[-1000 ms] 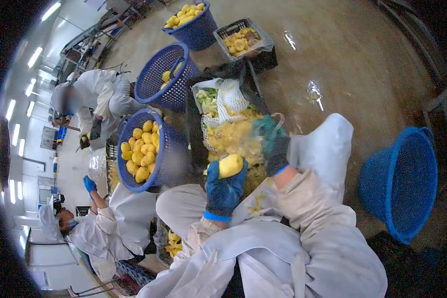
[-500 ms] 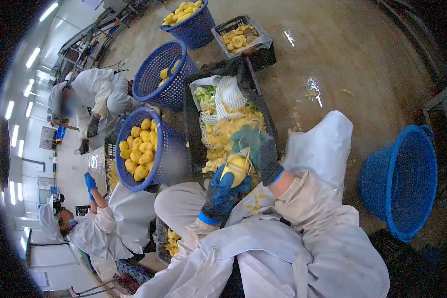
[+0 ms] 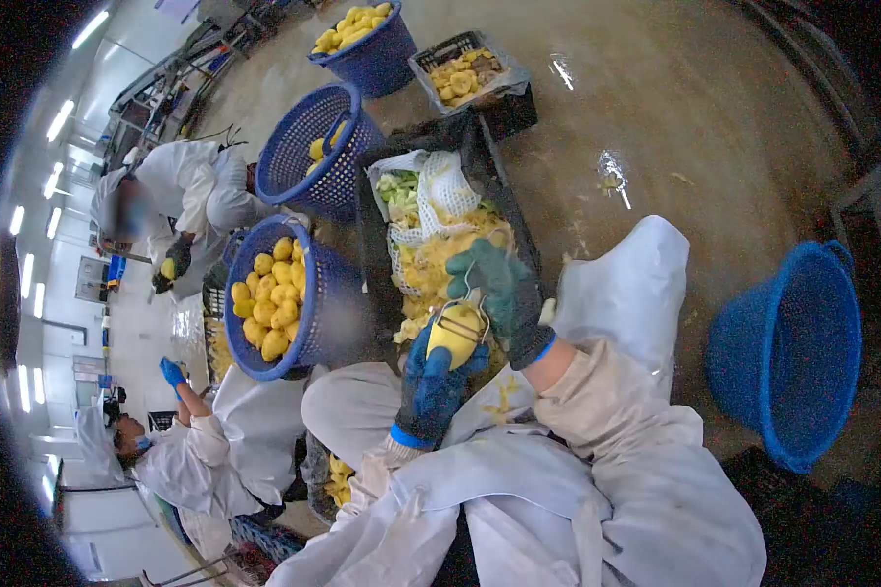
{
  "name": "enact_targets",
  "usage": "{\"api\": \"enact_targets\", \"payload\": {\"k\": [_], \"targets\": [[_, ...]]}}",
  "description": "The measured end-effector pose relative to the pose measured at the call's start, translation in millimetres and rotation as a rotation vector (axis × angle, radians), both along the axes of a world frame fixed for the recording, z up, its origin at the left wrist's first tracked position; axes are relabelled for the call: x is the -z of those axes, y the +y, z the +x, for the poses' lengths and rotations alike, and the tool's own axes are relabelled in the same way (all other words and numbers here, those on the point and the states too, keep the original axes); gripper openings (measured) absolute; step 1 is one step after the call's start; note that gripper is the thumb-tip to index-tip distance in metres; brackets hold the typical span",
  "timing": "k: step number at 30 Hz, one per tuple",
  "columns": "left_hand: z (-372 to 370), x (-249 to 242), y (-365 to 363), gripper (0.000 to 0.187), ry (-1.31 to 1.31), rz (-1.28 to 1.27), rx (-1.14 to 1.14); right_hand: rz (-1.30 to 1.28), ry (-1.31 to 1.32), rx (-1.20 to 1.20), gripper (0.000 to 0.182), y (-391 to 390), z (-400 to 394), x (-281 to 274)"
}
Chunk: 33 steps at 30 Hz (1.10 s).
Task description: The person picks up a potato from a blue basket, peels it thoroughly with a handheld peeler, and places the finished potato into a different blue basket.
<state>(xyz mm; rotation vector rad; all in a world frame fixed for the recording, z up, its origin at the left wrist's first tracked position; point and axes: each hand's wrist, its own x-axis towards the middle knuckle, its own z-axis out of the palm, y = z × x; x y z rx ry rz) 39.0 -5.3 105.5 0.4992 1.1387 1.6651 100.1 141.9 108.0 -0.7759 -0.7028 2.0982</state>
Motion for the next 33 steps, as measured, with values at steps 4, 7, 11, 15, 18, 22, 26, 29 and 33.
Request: {"api": "enact_targets", "payload": {"k": [4, 7, 11, 15, 18, 22, 26, 29, 33], "targets": [[-7.8, 3.9, 0.2, 0.053, 0.339, 0.024, -0.043, -0.061, -0.032, 0.039, 0.037, 38.5, -1.5, 97.8], [-2.9, -12.0, -5.2, 0.055, 0.511, -0.039, -0.023, 0.060, -0.013, -0.122, 0.036, 4.6, 3.3, 21.7], [-9.5, -17.1, -1.7, 0.058, 0.699, 0.005, -0.018, -0.329, 0.071, 0.112, 0.039, 26.5, -2.3, 55.5], [-7.5, -6.1, -2.2, 0.059, 0.696, -0.033, -0.079, -0.077, 0.114, -0.116, 0.027, 2.3, 2.0, 11.9], [-3.5, -3.2, -3.1, 0.054, 0.415, 0.011, -0.080, -0.068, 0.146, 0.009, 0.031, 27.5, -0.4, 81.7], [-1.0, 3.6, -7.5, 0.048, -0.294, -0.005, -0.132, -0.053, 0.017, 0.015, 0.036, 17.7, 8.0, 32.2], [-3.2, 16.7, -5.1, 0.053, -0.785, 0.041, -0.038, 0.172, -0.027, 0.018, 0.029, 16.1, -0.3, 13.2], [-11.4, 29.2, -11.3, 0.050, -0.971, 0.143, 0.065, 0.126, 0.080, 0.122, 0.021, 41.0, 4.6, 55.0], [-15.2, 41.3, -3.2, 0.047, -0.955, 0.035, -0.223, 0.109, -0.071, 0.118, 0.020, 55.3, 0.4, 63.6]]}}
